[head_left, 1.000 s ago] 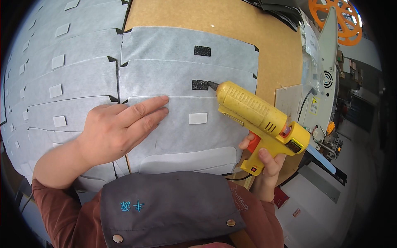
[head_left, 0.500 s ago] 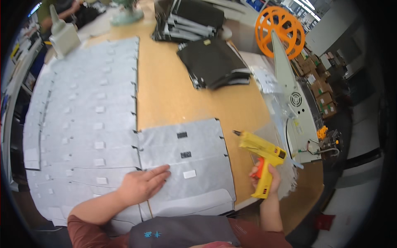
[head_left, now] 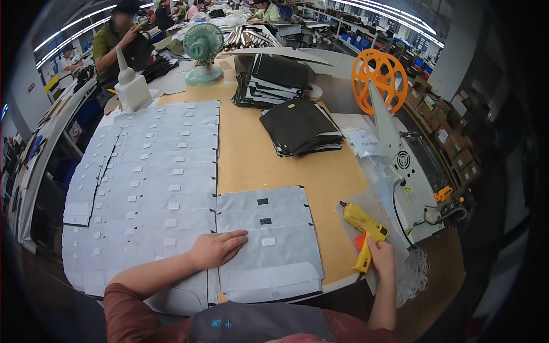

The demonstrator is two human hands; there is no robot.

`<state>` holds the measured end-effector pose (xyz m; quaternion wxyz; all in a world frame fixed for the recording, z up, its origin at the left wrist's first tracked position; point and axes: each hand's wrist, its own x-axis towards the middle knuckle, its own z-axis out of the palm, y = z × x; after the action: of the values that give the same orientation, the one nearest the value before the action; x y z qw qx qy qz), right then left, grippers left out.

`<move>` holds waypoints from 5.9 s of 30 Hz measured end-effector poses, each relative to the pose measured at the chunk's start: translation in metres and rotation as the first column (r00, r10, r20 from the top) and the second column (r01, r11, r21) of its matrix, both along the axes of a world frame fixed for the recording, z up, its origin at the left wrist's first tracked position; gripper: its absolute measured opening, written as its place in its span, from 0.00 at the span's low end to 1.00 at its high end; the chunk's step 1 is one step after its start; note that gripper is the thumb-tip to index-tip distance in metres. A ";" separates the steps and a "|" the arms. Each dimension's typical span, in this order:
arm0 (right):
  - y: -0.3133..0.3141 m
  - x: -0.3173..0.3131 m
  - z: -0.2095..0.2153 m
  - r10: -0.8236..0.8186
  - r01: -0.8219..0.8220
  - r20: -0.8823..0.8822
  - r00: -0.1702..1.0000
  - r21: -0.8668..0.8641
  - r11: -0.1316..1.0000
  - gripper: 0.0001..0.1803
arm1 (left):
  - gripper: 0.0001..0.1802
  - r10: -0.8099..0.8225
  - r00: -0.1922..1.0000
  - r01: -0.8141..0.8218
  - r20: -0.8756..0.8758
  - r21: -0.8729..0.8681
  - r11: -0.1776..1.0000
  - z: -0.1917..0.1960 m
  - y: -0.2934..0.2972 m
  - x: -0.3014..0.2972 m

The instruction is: The person uses a yellow hot glue gun to apply adhesive to small white rectangular pieces on a large grey fabric sheet. They then pick up a black fabric piece and place it onto the glued areas, pressing it down to secure it. The process is repeated for multiple sections of the fabric sheet.

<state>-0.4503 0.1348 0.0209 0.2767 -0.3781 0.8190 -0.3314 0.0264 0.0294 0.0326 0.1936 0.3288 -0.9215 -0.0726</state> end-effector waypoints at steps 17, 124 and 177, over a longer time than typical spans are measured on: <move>0.011 0.146 0.049 0.377 -0.454 -0.255 0.890 -0.444 0.772 0.09 | 0.47 0.901 0.297 0.794 -0.317 0.605 -0.049 0.060 0.083 -0.046; -0.163 0.211 0.043 0.701 -0.712 0.215 0.680 -0.040 0.702 0.13 | 0.05 0.609 0.682 0.063 -0.404 0.863 0.502 0.029 -0.006 -0.022; -0.092 0.215 0.009 0.644 -0.812 -0.671 0.367 0.106 0.574 0.27 | 0.19 0.161 0.984 -0.157 -0.074 0.064 0.986 -0.024 -0.031 -0.042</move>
<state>-0.2354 0.0431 0.0296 0.0462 -0.8215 0.5560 -0.1178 -0.0155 -0.0015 0.0083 0.2255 0.4037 -0.8814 -0.0963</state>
